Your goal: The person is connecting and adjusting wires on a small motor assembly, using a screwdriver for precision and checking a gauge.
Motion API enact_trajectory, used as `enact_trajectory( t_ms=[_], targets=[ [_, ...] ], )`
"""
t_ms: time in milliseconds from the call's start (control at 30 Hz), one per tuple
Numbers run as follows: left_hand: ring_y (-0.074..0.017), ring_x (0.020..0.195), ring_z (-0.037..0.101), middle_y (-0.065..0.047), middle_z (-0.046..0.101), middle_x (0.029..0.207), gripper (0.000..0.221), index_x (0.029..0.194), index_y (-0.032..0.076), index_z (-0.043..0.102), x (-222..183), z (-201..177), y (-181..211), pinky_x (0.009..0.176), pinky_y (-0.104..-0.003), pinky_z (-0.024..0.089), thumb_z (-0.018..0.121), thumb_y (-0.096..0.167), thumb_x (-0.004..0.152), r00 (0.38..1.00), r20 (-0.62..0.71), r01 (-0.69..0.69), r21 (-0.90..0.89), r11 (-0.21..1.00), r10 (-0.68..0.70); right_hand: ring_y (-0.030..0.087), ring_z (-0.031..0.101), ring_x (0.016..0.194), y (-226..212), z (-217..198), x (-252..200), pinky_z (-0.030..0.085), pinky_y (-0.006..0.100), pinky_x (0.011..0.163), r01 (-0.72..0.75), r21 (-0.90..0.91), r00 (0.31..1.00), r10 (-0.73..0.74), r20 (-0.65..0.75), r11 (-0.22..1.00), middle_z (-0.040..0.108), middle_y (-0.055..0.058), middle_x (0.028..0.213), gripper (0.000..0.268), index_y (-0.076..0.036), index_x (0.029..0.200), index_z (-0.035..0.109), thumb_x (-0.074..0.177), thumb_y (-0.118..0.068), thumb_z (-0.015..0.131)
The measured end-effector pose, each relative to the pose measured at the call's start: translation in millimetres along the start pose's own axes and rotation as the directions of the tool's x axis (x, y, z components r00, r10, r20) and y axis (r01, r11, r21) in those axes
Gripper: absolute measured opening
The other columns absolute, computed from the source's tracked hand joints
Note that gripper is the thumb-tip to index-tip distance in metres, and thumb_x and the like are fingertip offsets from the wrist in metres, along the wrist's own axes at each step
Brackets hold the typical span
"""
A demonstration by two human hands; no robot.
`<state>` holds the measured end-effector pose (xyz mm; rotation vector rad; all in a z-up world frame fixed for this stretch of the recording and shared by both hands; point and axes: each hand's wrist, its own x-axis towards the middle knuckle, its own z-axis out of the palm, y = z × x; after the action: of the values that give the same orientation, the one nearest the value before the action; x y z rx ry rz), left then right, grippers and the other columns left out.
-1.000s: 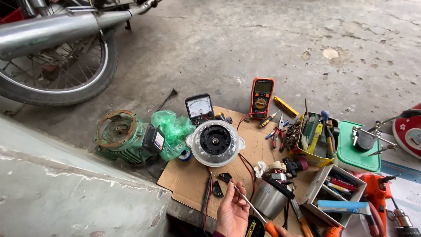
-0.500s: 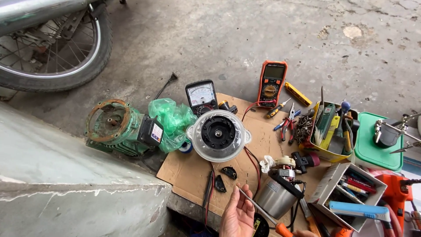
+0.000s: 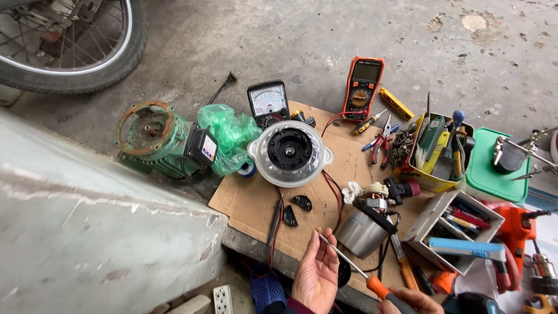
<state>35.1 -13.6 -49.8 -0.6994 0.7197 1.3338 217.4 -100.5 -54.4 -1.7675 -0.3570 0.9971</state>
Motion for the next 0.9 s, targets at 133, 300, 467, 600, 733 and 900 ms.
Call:
enact_trajectory(
  t_ms=[133,300,467,600,733,900],
  targets=[
    [-0.027,0.11,0.078,-0.022,0.082,0.125,0.028,0.123,-0.001,0.078,-16.2,-5.1,-3.6,0.078,-0.028,0.066,0.078,0.012,0.099,0.998,0.06,0.001,-0.027,1.0,0.001,0.032,0.07,0.057,-57.7,23.5,-88.2,0.056,0.035,0.065,0.217,-0.079,0.973,-0.222,-0.062,0.973,0.076,0.031,0.076,0.027,0.004,0.115,0.067,0.09,0.005,0.078],
    [-0.0281,0.111,0.079,-0.021,0.082,0.124,0.032,0.126,-0.002,0.078,-37.0,-5.8,-4.8,0.081,-0.029,0.068,0.079,0.014,0.099,0.995,0.099,-0.007,0.032,0.999,0.004,0.029,0.079,0.075,-80.5,1.8,-105.5,0.062,0.032,0.083,0.158,-0.134,0.987,-0.16,-0.003,0.978,0.084,0.022,0.099,0.026,0.0,0.117,0.072,0.094,0.001,0.083],
    [-0.0301,0.12,0.078,-0.021,0.081,0.127,0.034,0.131,-0.002,0.076,-45.7,-21.1,-2.9,0.087,-0.03,0.068,0.077,0.015,0.101,0.991,0.133,-0.034,0.113,0.993,0.019,0.022,0.077,0.072,-75.7,-10.5,-115.7,0.061,0.027,0.084,0.319,-0.1,0.948,-0.317,0.035,0.942,0.082,0.019,0.094,0.021,0.0,0.113,0.074,0.095,0.0,0.083],
    [-0.0322,0.124,0.077,-0.023,0.079,0.133,0.037,0.136,-0.004,0.074,-56.2,-30.8,-1.2,0.092,-0.032,0.068,0.073,0.014,0.104,0.982,0.19,-0.051,0.175,0.983,0.017,0.023,0.076,0.079,-67.3,-24.1,-109.5,0.063,0.029,0.087,0.259,-0.06,0.963,-0.253,0.098,0.964,0.076,0.015,0.105,0.024,-0.002,0.118,0.071,0.097,-0.002,0.082],
    [-0.0281,0.115,0.078,-0.023,0.08,0.129,0.029,0.131,-0.004,0.075,-64.0,-36.9,2.4,0.096,-0.033,0.067,0.071,0.012,0.107,0.98,0.2,-0.055,0.232,0.971,0.008,0.027,0.079,0.083,-74.0,-29.3,-114.1,0.066,0.034,0.089,0.282,-0.108,0.955,-0.267,0.131,0.953,0.077,0.017,0.112,0.028,-0.003,0.12,0.069,0.096,-0.003,0.082],
    [-0.0315,0.103,0.079,-0.025,0.081,0.118,0.028,0.13,-0.003,0.073,-79.6,-41.1,24.0,0.089,-0.038,0.067,0.068,0.015,0.109,0.958,0.143,-0.285,0.443,0.85,0.247,0.021,0.075,0.078,-77.9,-32.3,-118.9,0.063,0.029,0.083,0.377,-0.086,0.919,-0.361,0.159,0.922,0.077,0.012,0.108,0.025,-0.003,0.118,0.067,0.097,-0.001,0.08]
  ],
)
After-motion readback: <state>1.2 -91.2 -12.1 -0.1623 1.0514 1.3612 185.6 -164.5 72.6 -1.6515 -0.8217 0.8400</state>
